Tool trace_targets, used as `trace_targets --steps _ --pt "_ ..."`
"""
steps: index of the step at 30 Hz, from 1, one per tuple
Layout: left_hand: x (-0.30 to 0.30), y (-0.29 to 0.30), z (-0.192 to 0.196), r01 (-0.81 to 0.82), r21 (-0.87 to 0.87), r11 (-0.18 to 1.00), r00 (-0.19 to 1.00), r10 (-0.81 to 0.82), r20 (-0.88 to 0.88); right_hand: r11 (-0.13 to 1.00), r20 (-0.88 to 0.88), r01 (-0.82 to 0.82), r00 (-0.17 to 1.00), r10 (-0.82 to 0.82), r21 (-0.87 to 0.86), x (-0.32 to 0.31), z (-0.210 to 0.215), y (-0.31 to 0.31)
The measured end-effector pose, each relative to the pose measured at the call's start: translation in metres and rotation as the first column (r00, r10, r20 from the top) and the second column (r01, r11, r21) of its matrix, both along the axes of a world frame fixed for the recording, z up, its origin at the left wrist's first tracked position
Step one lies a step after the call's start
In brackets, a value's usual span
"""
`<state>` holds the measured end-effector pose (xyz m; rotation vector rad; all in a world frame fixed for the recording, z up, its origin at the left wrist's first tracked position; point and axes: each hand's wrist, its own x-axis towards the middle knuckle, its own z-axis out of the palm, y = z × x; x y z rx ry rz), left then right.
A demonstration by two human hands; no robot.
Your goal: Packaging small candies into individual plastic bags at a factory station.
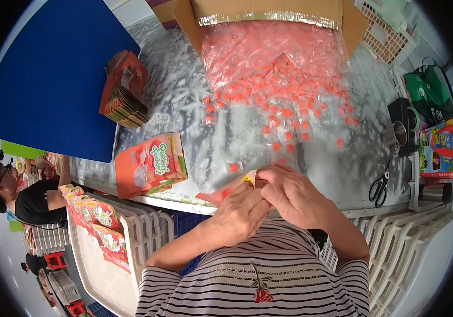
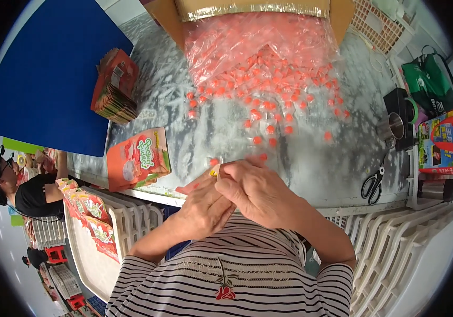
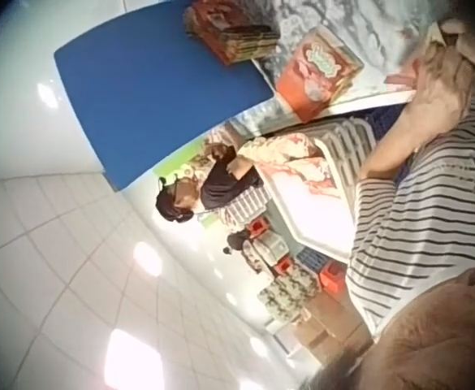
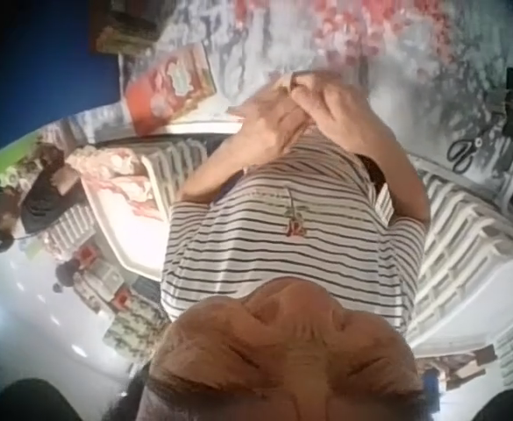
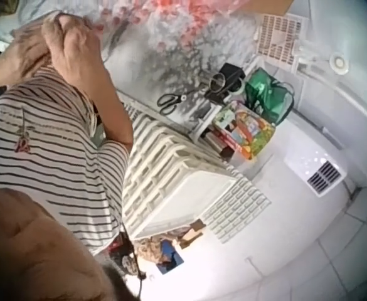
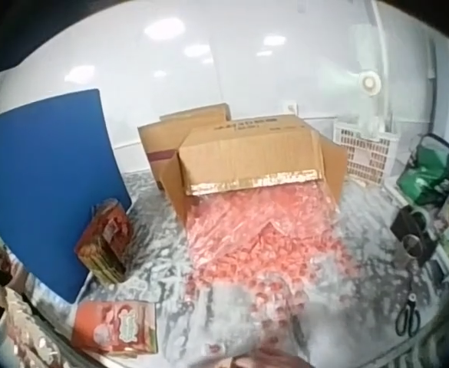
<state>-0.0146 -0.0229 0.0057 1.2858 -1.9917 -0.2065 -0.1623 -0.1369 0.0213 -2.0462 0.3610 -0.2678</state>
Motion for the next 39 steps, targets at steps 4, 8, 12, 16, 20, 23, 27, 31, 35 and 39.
trace_targets --steps 4,8,12,16,20,23,27,31,35,39 --pt "0.009 0.006 0.003 -0.086 0.055 0.995 0.994 0.090 -0.063 0.994 -0.074 -0.004 0.997 -0.004 -0.106 -0.008 0.021 -0.003" --pt "0.003 0.000 0.006 0.001 -0.002 1.000 0.992 -0.001 -0.123 0.933 -0.082 -0.225 0.974 0.211 -0.282 -0.003 0.007 -0.003" --pt "0.011 0.007 0.006 -0.090 0.082 0.993 0.989 0.099 -0.108 0.993 0.110 0.042 0.994 -0.029 -0.113 -0.009 0.023 -0.011" --pt "0.023 0.011 0.020 -0.061 0.074 0.995 0.991 0.069 -0.111 0.899 0.024 -0.169 0.981 0.195 -0.403 -0.019 0.039 -0.021" --pt "0.031 0.016 0.031 0.172 0.163 0.971 0.962 -0.130 -0.240 0.806 -0.040 -0.476 0.868 0.495 -0.353 -0.022 0.043 -0.026" --pt "0.031 0.017 0.041 0.234 0.146 0.961 0.971 -0.222 -0.090 0.779 -0.124 -0.569 0.821 0.557 -0.263 -0.020 0.048 -0.011" --pt "0.027 0.024 0.049 0.239 0.136 0.961 0.946 -0.262 0.191 0.575 -0.467 -0.632 0.773 0.429 -0.519 -0.015 0.052 -0.012" --pt "0.043 0.030 0.048 0.173 0.174 0.970 0.948 -0.212 0.239 0.650 -0.376 -0.546 0.837 0.397 -0.529 -0.008 0.044 -0.016" --pt "0.062 0.046 0.064 -0.105 0.081 0.991 0.968 0.083 0.237 0.976 0.334 -0.210 0.925 0.180 0.054 -0.007 0.020 -0.020" --pt "0.079 0.059 0.056 -0.339 0.029 0.940 0.927 0.329 0.179 0.975 0.238 0.212 0.952 -0.191 -0.066 0.023 -0.053 -0.002"
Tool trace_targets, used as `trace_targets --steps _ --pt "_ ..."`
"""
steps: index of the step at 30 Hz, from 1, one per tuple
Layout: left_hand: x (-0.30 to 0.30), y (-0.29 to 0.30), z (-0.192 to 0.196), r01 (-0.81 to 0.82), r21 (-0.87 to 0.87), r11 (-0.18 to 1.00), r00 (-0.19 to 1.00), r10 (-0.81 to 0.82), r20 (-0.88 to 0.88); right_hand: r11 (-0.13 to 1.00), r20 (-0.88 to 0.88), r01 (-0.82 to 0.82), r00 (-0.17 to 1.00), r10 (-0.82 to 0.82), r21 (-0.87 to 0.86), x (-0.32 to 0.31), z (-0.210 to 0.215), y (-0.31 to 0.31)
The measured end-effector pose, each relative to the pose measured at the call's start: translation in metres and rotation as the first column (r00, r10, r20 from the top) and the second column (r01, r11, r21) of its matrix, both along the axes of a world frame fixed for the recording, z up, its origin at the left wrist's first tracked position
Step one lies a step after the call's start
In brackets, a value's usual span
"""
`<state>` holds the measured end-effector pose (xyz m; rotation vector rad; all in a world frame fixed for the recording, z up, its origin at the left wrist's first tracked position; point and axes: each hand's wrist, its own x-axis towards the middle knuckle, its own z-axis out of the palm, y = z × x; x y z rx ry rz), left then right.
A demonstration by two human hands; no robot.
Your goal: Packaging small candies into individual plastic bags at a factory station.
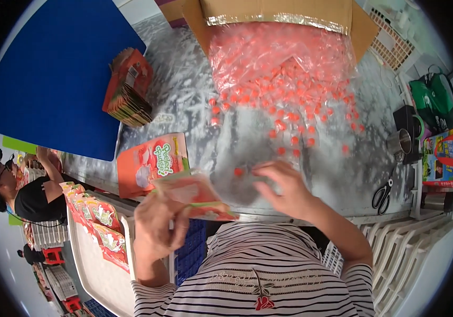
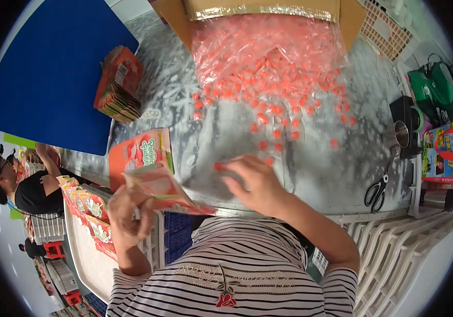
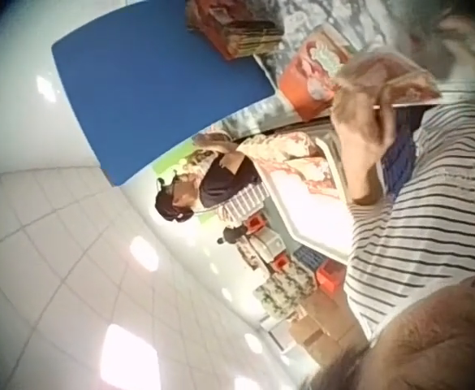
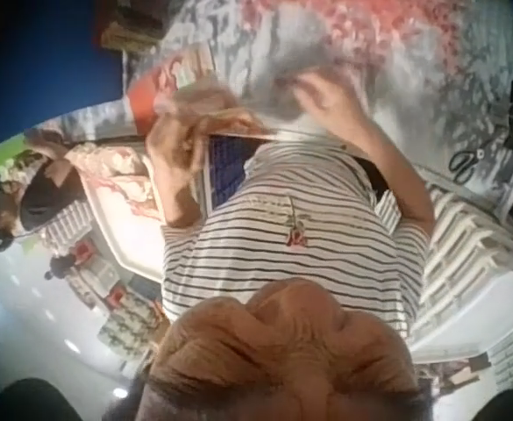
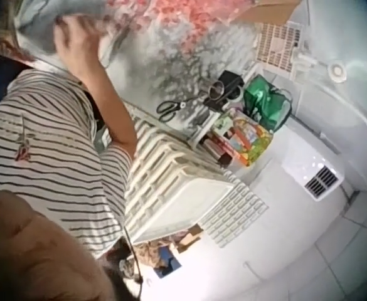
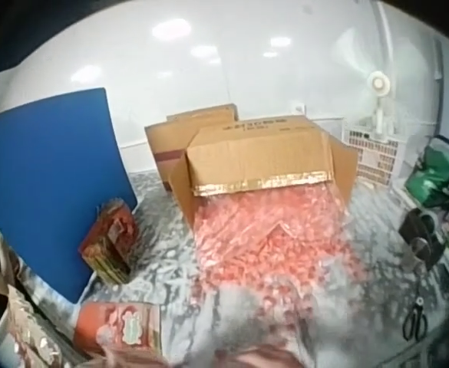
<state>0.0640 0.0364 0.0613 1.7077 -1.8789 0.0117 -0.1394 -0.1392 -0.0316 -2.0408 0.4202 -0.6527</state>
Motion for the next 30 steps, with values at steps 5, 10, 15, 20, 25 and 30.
trace_targets --steps 5,10,15,20,25,30 --pt "0.000 0.011 -0.008 -0.290 -0.004 0.957 0.954 0.288 -0.087 0.874 -0.169 -0.132 0.984 0.058 -0.468 0.053 -0.091 0.038" --pt "-0.003 0.007 -0.019 -0.299 0.014 0.954 0.947 0.299 -0.119 0.713 -0.317 -0.215 0.948 -0.011 -0.668 0.033 -0.117 0.016" --pt "-0.006 0.001 -0.022 -0.282 0.004 0.960 0.951 0.280 -0.132 0.793 -0.216 0.005 0.961 -0.171 -0.610 0.003 -0.094 -0.021" --pt "-0.012 -0.004 -0.019 -0.189 -0.003 0.982 0.970 0.186 -0.159 0.928 -0.002 0.371 0.928 -0.371 -0.013 -0.032 -0.095 -0.074" --pt "-0.016 0.001 -0.018 -0.162 -0.017 0.987 0.959 0.154 -0.237 0.882 -0.027 0.362 0.928 -0.372 0.303 -0.048 -0.081 -0.090" --pt "-0.022 -0.005 -0.022 -0.157 0.006 0.988 0.969 0.155 -0.193 0.929 -0.132 0.329 0.926 -0.353 -0.172 -0.027 -0.086 -0.064"
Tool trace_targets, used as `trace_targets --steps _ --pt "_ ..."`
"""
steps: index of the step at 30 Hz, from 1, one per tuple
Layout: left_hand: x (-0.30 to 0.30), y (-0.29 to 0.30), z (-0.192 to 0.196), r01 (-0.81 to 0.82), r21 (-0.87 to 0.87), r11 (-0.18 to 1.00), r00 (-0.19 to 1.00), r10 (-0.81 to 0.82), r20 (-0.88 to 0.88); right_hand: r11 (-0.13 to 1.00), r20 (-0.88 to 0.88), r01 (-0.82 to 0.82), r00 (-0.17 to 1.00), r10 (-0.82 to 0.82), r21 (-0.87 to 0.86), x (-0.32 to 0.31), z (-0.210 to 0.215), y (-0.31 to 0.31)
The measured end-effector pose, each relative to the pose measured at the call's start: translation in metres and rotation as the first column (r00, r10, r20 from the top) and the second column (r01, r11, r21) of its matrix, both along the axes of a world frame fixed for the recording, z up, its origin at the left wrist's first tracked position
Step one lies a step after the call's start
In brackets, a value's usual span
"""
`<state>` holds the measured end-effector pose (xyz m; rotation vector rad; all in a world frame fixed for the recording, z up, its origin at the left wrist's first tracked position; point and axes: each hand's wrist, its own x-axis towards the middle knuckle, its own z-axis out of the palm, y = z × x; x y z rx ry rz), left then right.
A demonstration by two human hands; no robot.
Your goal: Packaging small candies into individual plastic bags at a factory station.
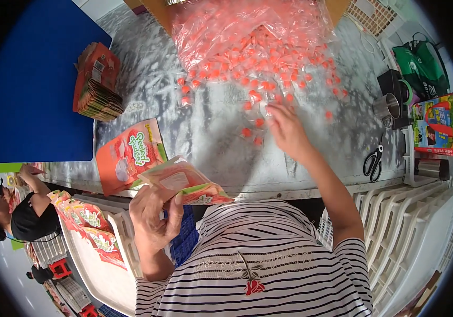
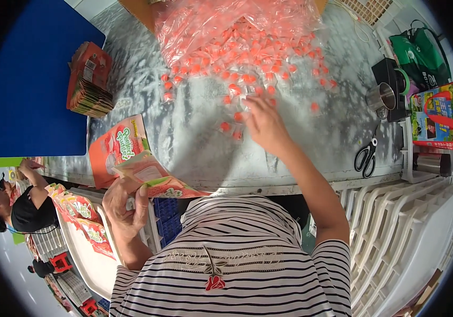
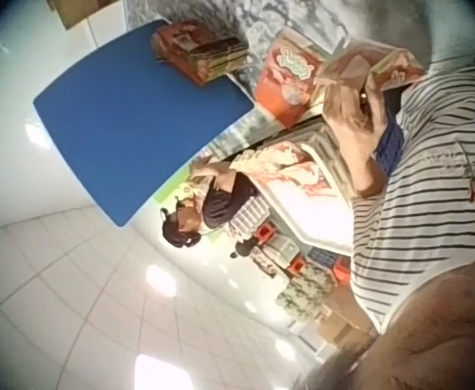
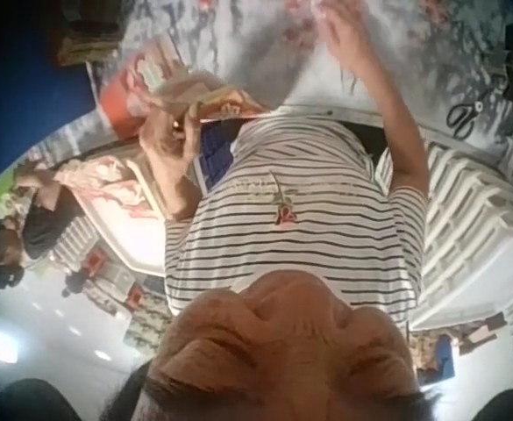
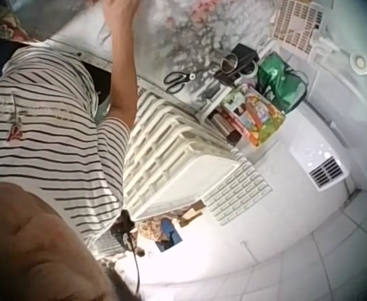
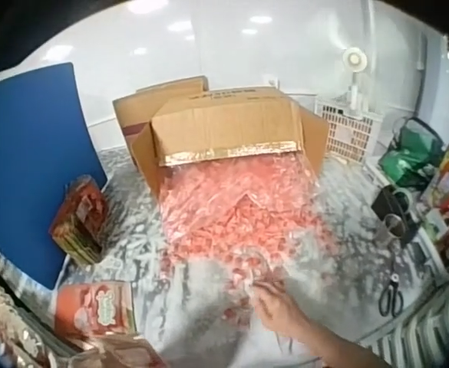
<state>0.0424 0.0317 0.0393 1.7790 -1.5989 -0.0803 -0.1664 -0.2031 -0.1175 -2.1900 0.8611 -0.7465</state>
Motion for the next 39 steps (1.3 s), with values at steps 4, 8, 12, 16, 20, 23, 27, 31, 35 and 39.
trace_targets --steps 4,8,12,16,20,23,27,31,35,39 --pt "-0.002 -0.003 -0.002 0.029 0.001 1.000 1.000 -0.029 -0.006 0.958 -0.240 -0.092 0.971 0.026 -0.272 0.007 -0.010 0.030" --pt "-0.001 -0.003 -0.002 0.027 -0.014 1.000 1.000 -0.027 -0.015 0.979 -0.113 -0.062 0.993 0.041 -0.193 -0.007 -0.014 0.047" --pt "0.001 -0.002 -0.003 0.025 -0.017 1.000 0.999 -0.025 -0.020 0.965 0.047 0.215 0.977 -0.210 -0.149 -0.042 -0.006 0.042" --pt "0.003 -0.006 -0.005 0.027 -0.017 0.999 0.999 -0.027 -0.030 0.978 -0.049 0.194 0.979 -0.198 -0.078 -0.040 -0.010 0.053" --pt "0.004 -0.006 -0.007 0.057 -0.027 0.998 0.998 -0.058 -0.030 0.981 -0.219 0.116 0.964 -0.149 -0.156 -0.003 -0.002 0.066" --pt "0.001 -0.006 -0.008 0.055 -0.021 0.998 0.998 -0.055 -0.023 0.982 -0.315 0.059 0.942 -0.114 -0.179 0.030 0.000 0.073" --pt "-0.001 -0.004 -0.009 0.053 -0.009 0.999 0.998 -0.053 -0.021 0.978 -0.346 0.034 0.932 -0.105 -0.207 0.058 -0.017 0.079" --pt "-0.004 -0.006 -0.007 0.075 0.004 0.997 0.997 -0.075 -0.023 0.948 -0.292 0.038 0.947 -0.135 -0.315 0.063 -0.038 0.079" --pt "-0.003 -0.013 -0.007 0.116 0.000 0.993 0.993 -0.116 -0.011 0.944 -0.325 0.022 0.936 -0.135 -0.330 0.038 -0.030 0.082" --pt "-0.006 -0.019 -0.008 0.130 0.004 0.992 0.992 -0.130 -0.003 0.934 -0.313 0.100 0.925 -0.214 -0.343 0.004 -0.019 0.083"
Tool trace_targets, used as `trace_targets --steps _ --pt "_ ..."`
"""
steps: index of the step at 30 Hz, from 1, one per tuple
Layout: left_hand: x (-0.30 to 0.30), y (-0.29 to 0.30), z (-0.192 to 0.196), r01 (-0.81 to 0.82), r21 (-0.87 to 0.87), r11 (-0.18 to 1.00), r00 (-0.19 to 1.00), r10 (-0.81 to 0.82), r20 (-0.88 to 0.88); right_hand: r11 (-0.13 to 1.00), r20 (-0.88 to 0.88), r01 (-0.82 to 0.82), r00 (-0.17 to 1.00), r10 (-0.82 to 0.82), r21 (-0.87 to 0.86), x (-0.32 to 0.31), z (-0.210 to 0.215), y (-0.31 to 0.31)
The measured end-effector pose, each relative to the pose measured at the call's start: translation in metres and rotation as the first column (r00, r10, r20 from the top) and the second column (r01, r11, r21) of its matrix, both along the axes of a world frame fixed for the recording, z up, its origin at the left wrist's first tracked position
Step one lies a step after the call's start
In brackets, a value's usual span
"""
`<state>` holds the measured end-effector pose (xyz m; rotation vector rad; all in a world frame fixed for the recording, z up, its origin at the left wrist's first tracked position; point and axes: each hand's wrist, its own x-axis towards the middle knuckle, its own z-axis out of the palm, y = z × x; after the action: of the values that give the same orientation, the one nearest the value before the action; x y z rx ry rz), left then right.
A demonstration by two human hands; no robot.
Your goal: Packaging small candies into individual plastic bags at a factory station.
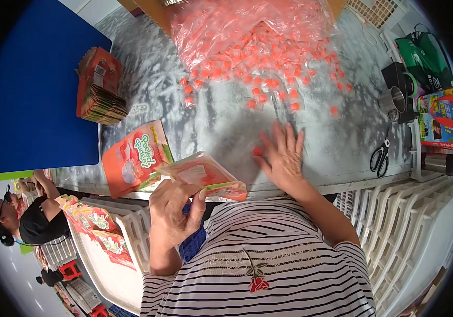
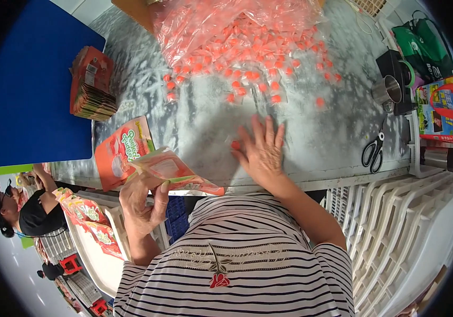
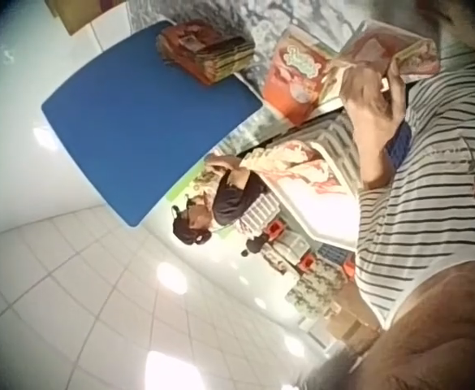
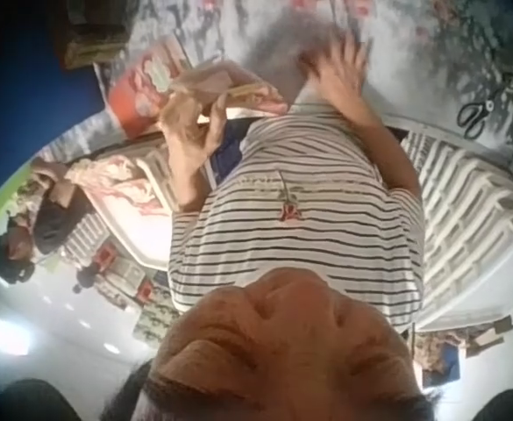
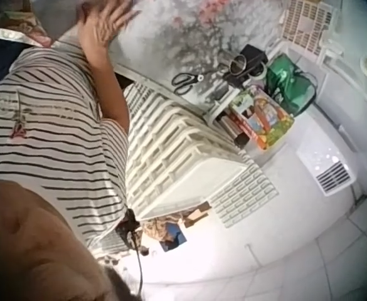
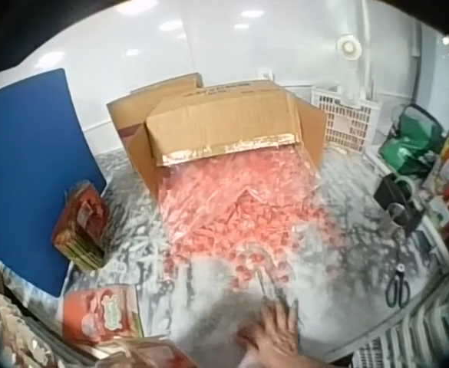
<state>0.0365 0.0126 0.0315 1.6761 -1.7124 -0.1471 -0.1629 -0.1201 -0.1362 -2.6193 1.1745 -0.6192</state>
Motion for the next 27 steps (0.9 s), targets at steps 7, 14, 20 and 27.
trace_targets --steps 7,14,20,27 --pt "-0.008 -0.011 0.003 0.077 0.033 0.996 0.997 -0.078 0.025 0.999 0.053 0.009 0.999 -0.007 -0.036 -0.018 -0.008 -0.005" --pt "-0.014 -0.016 0.006 0.128 0.048 0.991 0.989 -0.131 0.063 0.984 0.186 -0.174 0.966 0.177 -0.030 -0.019 -0.002 -0.024" --pt "-0.016 -0.031 0.001 0.183 0.038 0.982 0.978 -0.186 0.092 0.694 0.721 -0.358 0.605 -0.337 0.625 -0.007 0.089 -0.029" --pt "-0.018 -0.038 -0.007 0.224 0.064 0.972 0.964 -0.231 0.132 0.822 0.495 -0.423 0.844 0.205 0.381 0.002 0.168 -0.021"
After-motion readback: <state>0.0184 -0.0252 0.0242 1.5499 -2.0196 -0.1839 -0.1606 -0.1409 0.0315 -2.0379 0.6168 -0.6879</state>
